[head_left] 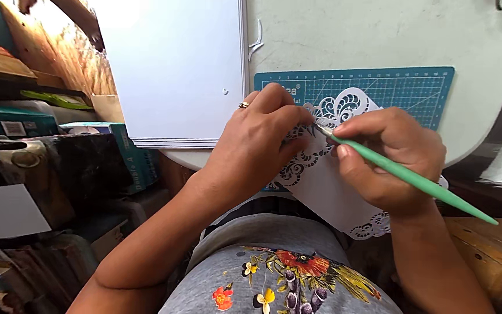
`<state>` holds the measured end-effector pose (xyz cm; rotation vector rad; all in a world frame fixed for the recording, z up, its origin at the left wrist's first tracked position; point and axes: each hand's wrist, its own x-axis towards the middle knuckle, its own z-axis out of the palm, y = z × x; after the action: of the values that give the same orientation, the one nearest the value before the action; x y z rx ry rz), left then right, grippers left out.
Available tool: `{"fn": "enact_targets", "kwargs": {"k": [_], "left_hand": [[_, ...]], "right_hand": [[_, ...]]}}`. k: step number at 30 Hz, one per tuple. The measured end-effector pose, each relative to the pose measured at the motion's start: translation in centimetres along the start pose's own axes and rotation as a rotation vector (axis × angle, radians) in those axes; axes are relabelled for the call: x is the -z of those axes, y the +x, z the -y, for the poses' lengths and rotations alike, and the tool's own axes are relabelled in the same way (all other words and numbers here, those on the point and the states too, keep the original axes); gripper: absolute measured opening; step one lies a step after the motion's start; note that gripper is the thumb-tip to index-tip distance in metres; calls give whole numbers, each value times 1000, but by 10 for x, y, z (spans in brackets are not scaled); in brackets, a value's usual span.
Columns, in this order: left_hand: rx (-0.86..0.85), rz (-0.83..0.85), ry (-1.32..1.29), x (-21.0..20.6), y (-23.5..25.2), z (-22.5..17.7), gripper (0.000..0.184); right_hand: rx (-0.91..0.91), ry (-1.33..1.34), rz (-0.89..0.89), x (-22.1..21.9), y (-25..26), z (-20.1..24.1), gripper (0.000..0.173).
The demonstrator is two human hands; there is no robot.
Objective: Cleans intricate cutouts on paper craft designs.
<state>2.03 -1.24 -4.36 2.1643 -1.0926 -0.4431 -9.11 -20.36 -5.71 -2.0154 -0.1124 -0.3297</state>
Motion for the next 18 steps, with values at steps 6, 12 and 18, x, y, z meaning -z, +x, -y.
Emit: {"fn": "enact_targets", "kwargs": {"k": [6,12,18], "left_hand": [[19,11,-12,1,1,-1,23],[34,-41,8,-3,3,-2,16],[47,-70,16,-6,4,-3,16]], "right_hand": [[0,41,97,8,3,-6,18],[-18,-7,138,9,7,-2,17],[-29,-7,169,11,9,-1,18]]}}
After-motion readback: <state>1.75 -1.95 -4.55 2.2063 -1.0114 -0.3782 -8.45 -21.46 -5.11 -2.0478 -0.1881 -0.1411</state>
